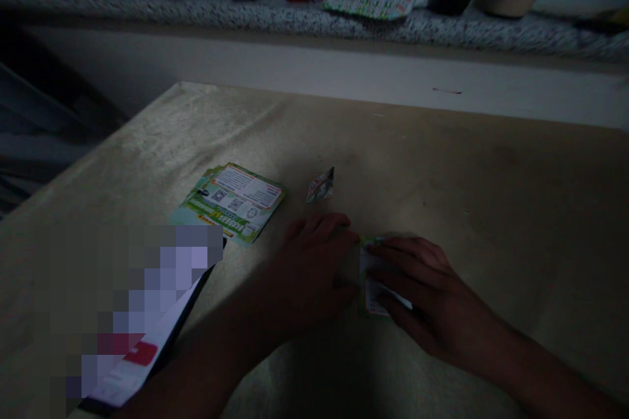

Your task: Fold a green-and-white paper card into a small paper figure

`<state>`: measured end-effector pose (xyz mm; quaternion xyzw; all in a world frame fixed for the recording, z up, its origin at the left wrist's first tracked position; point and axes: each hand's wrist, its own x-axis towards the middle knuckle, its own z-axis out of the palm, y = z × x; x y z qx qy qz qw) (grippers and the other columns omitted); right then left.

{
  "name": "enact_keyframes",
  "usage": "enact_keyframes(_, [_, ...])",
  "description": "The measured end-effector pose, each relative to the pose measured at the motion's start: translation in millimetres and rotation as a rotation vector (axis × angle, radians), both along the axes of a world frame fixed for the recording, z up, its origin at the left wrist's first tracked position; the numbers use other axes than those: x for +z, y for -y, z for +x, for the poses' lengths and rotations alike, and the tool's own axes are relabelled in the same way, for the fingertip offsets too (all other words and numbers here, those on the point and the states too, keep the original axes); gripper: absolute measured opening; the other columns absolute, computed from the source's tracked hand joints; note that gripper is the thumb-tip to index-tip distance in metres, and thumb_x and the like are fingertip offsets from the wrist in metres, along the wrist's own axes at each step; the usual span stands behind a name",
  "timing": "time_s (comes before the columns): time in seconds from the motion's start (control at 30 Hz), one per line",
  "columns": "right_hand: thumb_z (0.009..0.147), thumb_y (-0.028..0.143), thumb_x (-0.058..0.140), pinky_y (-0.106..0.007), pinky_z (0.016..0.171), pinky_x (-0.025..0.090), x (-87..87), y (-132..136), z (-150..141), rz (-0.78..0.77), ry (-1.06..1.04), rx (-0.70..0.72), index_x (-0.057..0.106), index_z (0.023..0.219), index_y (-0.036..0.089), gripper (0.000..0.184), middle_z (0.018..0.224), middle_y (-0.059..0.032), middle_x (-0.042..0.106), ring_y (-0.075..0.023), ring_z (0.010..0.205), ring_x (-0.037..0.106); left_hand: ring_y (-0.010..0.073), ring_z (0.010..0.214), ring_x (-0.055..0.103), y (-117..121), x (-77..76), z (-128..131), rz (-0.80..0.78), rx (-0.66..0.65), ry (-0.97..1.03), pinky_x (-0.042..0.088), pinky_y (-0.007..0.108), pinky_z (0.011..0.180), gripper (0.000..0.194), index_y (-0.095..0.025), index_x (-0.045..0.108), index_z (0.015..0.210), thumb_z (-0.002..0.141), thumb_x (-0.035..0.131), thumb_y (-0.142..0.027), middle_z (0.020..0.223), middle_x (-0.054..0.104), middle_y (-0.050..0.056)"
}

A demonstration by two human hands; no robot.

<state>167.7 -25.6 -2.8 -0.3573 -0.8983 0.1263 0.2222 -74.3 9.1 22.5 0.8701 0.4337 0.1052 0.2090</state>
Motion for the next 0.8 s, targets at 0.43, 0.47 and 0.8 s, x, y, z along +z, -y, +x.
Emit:
enact_keyframes(0.43, [0.094,0.023,0.063,-0.054,0.107,0.046,1.5,0.1,-0.4,-0.014,0.021,-0.007,0.066,0.13,0.021,0.036,0.139,-0.0085,0.064,-0.0313,0.131,0.051,0.0288,0.135,0.044,0.4,1.8,0.6,-0.016,0.008,0.007,0.035,0.049,0.113,0.054,-0.023,0.058,0.128,0.077,0.075,-0.025,0.142,0.053,0.007])
enact_keyframes(0.47, [0.094,0.023,0.063,-0.054,0.108,0.046,1.5,0.2,-0.5,-0.013,0.018,-0.01,0.066,0.129,0.021,0.035,0.139,-0.0084,0.064,-0.0312,0.131,0.051,0.0292,0.135,0.044,0.4,1.3,0.4,-0.019,0.007,0.005,0.035,0.049,0.113,0.054,-0.022,0.058,0.128,0.077,0.074,-0.026,0.142,0.053,0.007])
enact_keyframes(0.8, [0.094,0.023,0.062,-0.054,0.106,0.046,0.6,-0.5,-0.4,-0.002,0.018,-0.011,0.064,0.132,0.023,0.038,0.139,-0.0084,0.064,-0.0317,0.131,0.051,0.0288,0.133,0.047,0.1,5.5,4.3,-0.079,0.016,0.042,0.035,0.05,0.113,0.051,-0.027,0.06,0.128,0.079,0.076,-0.029,0.141,0.054,0.007])
